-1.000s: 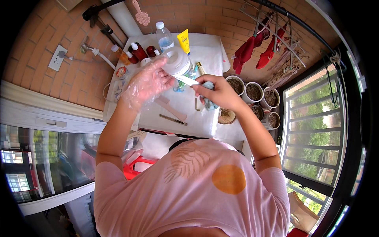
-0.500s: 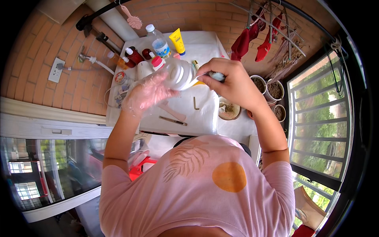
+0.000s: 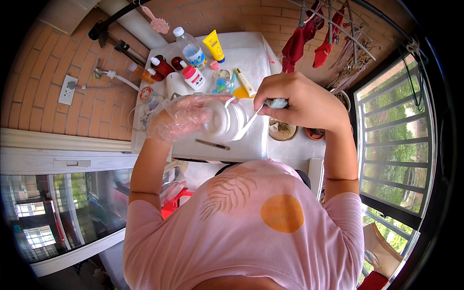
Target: The person wipes a wooden shelf with a cloth and then organizes various items onto it. They place a green container with brushes, a hairbrush, small bottles, and a white plastic object onto the shelf. The person also handles a small white jar and a cloth on the table below.
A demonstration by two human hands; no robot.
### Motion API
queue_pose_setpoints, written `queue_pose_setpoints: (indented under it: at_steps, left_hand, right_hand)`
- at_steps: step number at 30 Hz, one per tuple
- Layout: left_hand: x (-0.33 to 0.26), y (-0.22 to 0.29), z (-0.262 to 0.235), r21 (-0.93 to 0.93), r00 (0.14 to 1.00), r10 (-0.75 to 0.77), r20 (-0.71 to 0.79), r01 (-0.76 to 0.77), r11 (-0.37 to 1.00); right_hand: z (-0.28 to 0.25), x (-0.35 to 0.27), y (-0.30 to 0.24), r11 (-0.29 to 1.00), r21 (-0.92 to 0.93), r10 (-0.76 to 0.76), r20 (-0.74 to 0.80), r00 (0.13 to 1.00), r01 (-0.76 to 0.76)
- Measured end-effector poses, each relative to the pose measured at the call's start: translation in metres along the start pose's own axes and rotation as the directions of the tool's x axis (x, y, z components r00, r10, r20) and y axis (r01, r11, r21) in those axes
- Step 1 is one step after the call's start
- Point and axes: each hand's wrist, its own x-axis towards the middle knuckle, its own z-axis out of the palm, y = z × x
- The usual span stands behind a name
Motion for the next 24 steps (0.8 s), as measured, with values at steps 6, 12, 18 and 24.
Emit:
queue_pose_setpoints:
  at_steps: [6,12,18,24]
  left_hand:
    - [0.002,0.004,0.004,0.148,0.994,-0.037,0.106,0.021,0.989]
    - [0.007,0.009,-0.003,0.248,0.970,-0.063,0.235,0.003,0.969]
    - [0.010,0.005,0.008,0.157,0.941,-0.163,0.298,0.120,0.980]
    - [0.006,-0.008,0.018,0.044,0.984,-0.150,0.099,0.146,0.988]
  right_hand:
    - [0.010,0.007,-0.001,0.988,0.116,-0.094,-0.087,0.992,0.103]
    - [0.035,0.007,0.016,0.937,0.315,-0.117,-0.136,0.984,0.155]
    - [0.032,0.005,0.012,0.966,0.260,0.014,0.001,1.000,-0.014]
    - [0.038,-0.001,0.020,0.991,0.100,-0.082,-0.060,0.995,0.088]
